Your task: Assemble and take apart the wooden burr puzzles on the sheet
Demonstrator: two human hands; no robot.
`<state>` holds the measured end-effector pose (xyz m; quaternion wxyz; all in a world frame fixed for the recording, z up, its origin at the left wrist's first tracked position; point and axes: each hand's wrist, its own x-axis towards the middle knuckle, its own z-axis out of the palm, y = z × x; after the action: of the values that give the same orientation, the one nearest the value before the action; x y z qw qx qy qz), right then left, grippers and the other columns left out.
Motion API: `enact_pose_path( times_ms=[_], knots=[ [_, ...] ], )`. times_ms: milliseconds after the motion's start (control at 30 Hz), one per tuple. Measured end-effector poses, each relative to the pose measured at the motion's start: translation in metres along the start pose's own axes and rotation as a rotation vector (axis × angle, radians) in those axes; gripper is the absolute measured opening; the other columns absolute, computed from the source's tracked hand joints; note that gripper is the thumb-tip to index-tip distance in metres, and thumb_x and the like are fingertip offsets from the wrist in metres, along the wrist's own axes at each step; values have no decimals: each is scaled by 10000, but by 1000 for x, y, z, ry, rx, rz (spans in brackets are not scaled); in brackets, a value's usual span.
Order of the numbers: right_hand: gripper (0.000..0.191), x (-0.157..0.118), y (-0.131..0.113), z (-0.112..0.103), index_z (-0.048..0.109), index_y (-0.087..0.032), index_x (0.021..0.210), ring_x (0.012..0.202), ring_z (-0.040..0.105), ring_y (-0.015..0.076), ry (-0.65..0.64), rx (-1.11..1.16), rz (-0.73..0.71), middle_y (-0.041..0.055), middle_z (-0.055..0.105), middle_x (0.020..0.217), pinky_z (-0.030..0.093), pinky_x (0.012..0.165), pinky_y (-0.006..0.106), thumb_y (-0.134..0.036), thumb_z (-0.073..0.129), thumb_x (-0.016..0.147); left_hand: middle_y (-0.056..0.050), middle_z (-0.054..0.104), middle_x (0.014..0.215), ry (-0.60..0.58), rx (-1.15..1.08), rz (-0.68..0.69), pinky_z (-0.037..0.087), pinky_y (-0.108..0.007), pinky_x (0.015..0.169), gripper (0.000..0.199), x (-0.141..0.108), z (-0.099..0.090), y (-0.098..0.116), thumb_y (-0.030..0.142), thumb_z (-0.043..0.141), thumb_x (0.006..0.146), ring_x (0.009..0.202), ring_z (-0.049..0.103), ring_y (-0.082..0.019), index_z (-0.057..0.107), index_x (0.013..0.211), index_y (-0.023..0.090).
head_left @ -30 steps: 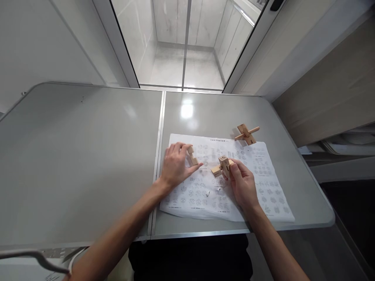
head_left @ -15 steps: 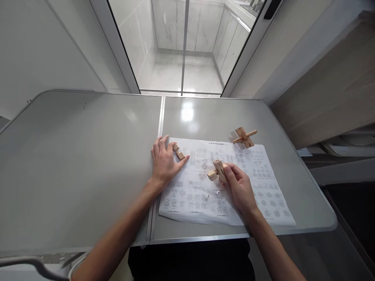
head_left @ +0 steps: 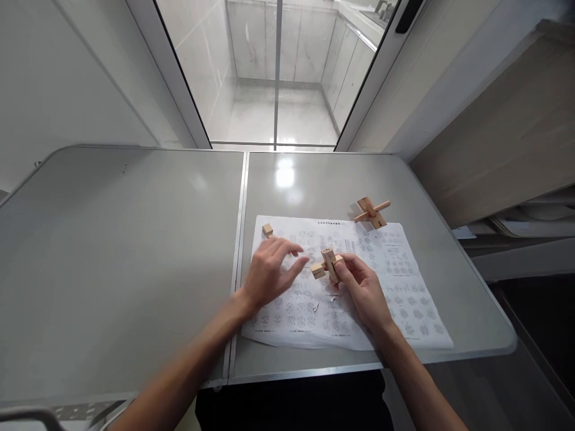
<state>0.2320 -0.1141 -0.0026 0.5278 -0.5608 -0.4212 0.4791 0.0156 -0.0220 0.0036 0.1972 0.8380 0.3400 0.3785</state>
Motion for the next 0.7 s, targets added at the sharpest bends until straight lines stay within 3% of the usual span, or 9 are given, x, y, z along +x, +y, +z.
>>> enact_pose_path(
  times_ms=[233, 467, 700],
  knots=[
    [254, -1, -5, 0, 725, -253, 1150, 680, 626, 165, -73, 24, 1, 19, 725, 879, 569, 682, 324, -474, 719, 1025, -24, 724, 813, -225, -341, -150, 487, -277, 662, 274, -7, 14, 15, 406, 614, 1075, 669, 610, -132, 697, 945, 179],
    [246, 0, -8, 1, 755, -246, 1095, 729, 638, 168, -176, -7, 32, 40, 734, 956, 580, 699, 320, -477, 718, 1020, -1, 683, 761, -199, -480, -345, 421, -255, 595, 303, -3, 10, 19, 411, 605, 1068, 589, 481, -97, 691, 907, 170],
    [297, -3, -1, 3, 742, -222, 1069, 705, 656, 182, -74, -106, -1, 32, 716, 864, 571, 643, 317, -507, 755, 987, 10, 633, 729, -208, -486, -393, 387, -256, 562, 324, -5, 13, 17, 438, 630, 1047, 566, 462, -92, 645, 866, 169]
  ],
)
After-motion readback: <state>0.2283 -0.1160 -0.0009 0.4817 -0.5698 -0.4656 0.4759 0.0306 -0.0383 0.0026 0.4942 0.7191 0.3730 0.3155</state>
